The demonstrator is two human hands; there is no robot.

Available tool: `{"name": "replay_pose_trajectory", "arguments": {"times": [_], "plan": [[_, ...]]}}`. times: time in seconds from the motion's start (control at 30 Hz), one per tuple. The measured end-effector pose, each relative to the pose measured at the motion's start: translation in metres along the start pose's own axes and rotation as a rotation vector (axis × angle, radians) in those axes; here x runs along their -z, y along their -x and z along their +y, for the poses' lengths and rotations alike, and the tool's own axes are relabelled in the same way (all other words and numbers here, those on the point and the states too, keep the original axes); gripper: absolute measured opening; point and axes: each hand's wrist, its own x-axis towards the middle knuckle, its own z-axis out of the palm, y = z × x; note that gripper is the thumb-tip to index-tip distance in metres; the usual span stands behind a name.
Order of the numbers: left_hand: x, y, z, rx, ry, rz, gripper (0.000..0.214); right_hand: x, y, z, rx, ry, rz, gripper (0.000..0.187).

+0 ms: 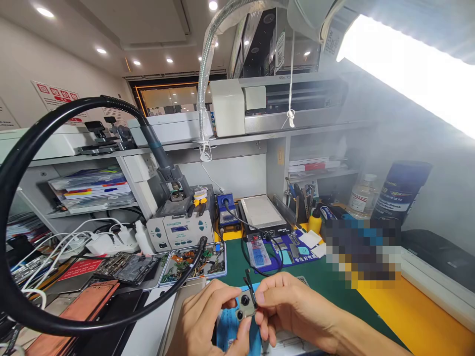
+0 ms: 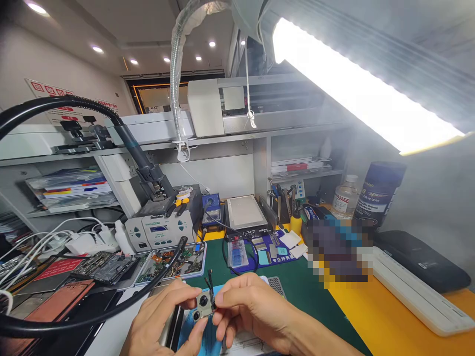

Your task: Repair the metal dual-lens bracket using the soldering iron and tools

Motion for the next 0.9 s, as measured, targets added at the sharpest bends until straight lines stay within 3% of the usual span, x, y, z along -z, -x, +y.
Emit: {"name": "replay_pose_trajectory", "arguments": {"times": [0.63,0.9], "plan": [[0.0012,-0.0054,0.0066,-0.035,-0.052,0.085,0.026,0.0010,0.0007,0.0000,-0.009,0.005,-0.010,0.020],[0.0000,-0.0025,0.0051,-0.029,-0.041,0.062,0.028,-0.0003,0.0004,0.0001,0.016,0.033,0.003,0.020]]}}
